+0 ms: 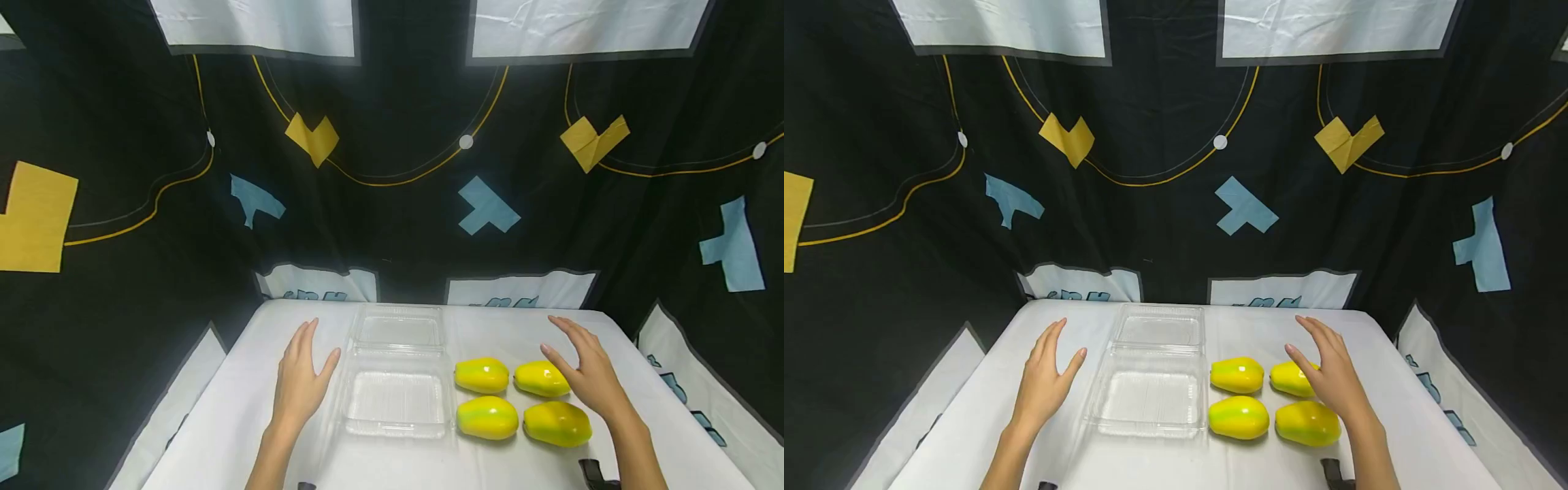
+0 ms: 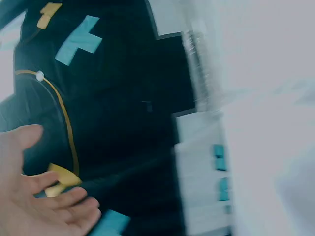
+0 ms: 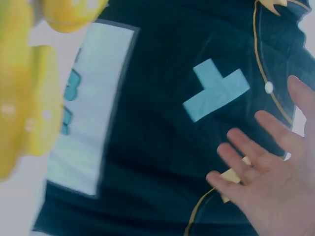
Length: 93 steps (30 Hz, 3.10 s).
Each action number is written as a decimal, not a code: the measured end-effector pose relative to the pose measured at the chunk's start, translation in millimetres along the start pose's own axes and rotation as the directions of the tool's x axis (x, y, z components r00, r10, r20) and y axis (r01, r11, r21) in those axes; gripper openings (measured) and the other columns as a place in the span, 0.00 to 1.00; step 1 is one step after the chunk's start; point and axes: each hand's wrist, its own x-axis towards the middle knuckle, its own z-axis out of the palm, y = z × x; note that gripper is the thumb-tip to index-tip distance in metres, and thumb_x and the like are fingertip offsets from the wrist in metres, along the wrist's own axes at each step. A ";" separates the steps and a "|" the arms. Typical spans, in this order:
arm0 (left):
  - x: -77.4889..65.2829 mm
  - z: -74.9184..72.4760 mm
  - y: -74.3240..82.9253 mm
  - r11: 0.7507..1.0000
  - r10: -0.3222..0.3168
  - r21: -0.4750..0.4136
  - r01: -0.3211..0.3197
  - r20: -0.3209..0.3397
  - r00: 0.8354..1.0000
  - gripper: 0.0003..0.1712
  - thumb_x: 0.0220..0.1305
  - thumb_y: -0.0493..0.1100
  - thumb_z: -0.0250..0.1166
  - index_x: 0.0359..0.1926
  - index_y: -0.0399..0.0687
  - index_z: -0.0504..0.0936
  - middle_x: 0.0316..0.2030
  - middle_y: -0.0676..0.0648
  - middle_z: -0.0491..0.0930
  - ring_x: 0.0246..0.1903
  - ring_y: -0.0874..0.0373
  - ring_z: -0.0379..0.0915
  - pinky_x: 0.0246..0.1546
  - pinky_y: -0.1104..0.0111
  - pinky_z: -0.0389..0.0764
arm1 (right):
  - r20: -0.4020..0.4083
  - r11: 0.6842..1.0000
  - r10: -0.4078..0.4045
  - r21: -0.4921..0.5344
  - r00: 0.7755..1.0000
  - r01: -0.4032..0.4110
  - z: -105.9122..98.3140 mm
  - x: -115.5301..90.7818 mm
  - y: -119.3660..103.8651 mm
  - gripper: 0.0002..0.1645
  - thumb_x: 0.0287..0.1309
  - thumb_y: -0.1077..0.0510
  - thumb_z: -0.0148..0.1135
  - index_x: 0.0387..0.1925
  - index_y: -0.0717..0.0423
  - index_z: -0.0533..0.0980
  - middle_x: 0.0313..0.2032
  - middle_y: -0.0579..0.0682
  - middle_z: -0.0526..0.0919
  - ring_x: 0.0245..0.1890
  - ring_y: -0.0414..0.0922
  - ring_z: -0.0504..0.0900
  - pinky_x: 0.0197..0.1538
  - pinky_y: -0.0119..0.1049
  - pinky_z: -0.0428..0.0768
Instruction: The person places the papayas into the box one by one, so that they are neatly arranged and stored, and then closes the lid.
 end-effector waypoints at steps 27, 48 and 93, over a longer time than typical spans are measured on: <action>-78.7 73.3 -62.9 0.921 -0.075 -0.332 0.203 0.359 0.930 0.42 0.64 0.50 0.58 0.71 0.42 0.48 0.68 0.32 0.47 0.65 0.33 0.43 0.57 0.36 0.50 | 0.241 0.962 0.231 0.091 0.943 -0.258 56.2 -81.4 65.8 0.47 0.43 0.42 0.71 0.64 0.52 0.64 0.65 0.64 0.58 0.63 0.66 0.53 0.54 0.73 0.51; -81.2 76.1 -66.2 0.938 -0.085 -0.280 0.205 0.388 0.918 0.45 0.60 0.55 0.61 0.71 0.46 0.50 0.67 0.34 0.52 0.64 0.35 0.49 0.58 0.38 0.55 | 0.086 0.999 0.053 -0.018 0.995 -0.052 58.7 -90.7 87.2 0.45 0.29 0.74 0.72 0.58 0.60 0.70 0.57 0.64 0.67 0.55 0.64 0.61 0.50 0.68 0.59; -81.9 74.9 -64.0 0.946 -0.107 -0.246 0.212 0.381 0.918 0.48 0.60 0.55 0.61 0.72 0.46 0.46 0.70 0.39 0.46 0.66 0.39 0.45 0.61 0.42 0.51 | 0.123 0.994 0.079 0.067 0.989 -0.088 49.8 -46.5 4.0 0.45 0.45 0.43 0.70 0.65 0.45 0.63 0.59 0.57 0.70 0.57 0.60 0.68 0.52 0.66 0.67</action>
